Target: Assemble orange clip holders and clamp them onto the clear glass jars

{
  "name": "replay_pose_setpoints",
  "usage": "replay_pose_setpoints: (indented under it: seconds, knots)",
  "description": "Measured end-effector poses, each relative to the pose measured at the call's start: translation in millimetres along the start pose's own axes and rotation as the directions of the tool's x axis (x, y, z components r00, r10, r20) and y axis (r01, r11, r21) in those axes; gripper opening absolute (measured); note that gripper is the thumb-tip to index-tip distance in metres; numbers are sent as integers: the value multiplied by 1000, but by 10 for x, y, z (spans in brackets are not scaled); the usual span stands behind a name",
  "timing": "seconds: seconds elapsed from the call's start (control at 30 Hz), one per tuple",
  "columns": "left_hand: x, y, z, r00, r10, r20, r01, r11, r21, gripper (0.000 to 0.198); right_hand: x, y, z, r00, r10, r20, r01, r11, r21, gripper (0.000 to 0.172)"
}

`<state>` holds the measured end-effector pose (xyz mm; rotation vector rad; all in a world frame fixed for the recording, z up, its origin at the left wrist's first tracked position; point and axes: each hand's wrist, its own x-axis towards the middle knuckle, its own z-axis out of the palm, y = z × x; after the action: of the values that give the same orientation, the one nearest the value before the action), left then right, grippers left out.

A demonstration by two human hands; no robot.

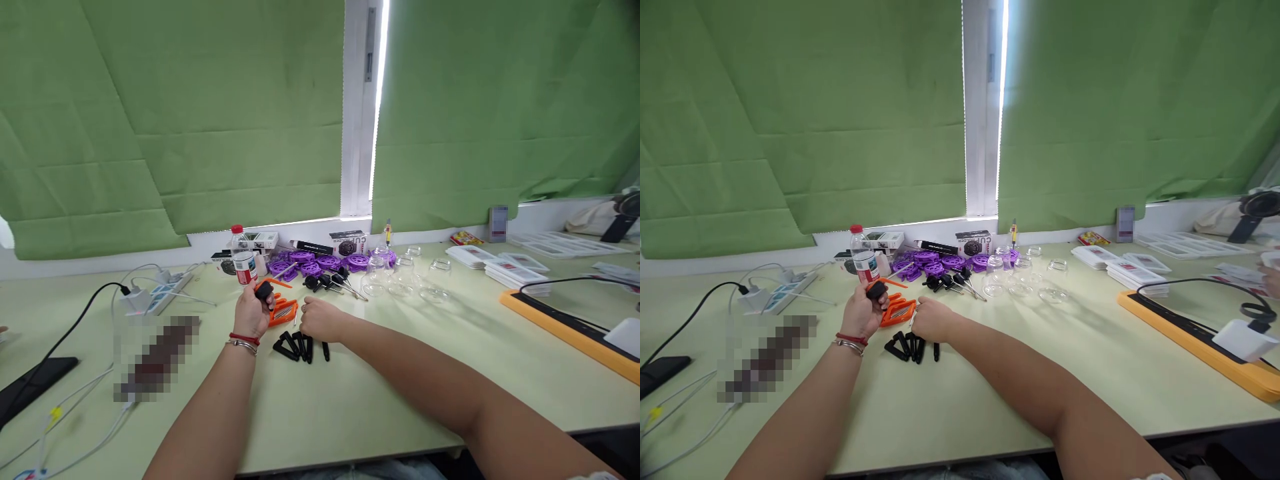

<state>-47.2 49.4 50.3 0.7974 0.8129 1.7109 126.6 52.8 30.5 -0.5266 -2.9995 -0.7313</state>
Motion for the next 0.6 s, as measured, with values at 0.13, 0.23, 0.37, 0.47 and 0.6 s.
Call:
replay_pose_setpoints:
  seconds: [0.13, 0.23, 0.37, 0.47, 0.6]
  knots:
    - [-2, -22, -3, 1000, -4, 7, 4, 1000, 7, 19, -1, -4, 11, 998, 1, 61, -1, 1000, 7, 15]
    - [-11, -32, -4, 1000, -22, 15, 22, 1000, 22, 22, -7, 0, 23, 997, -8, 77, 9, 1000, -8, 16]
    - [-35, -36, 12, 1000, -29, 8, 29, 999, 42, 23, -12, 14, 49, 996, -24, 86, 26, 999, -22, 16]
    - [-44, -42, 20, 999, -39, 3, 39, 998, 59, 22, -19, 31, 68, 997, -20, 72, 22, 999, -24, 15]
    - [-40, -53, 9, 999, -43, 12, 42, 997, 71, 21, -51, 79, 53, 1000, 3, 3, -3, 1000, 8, 16]
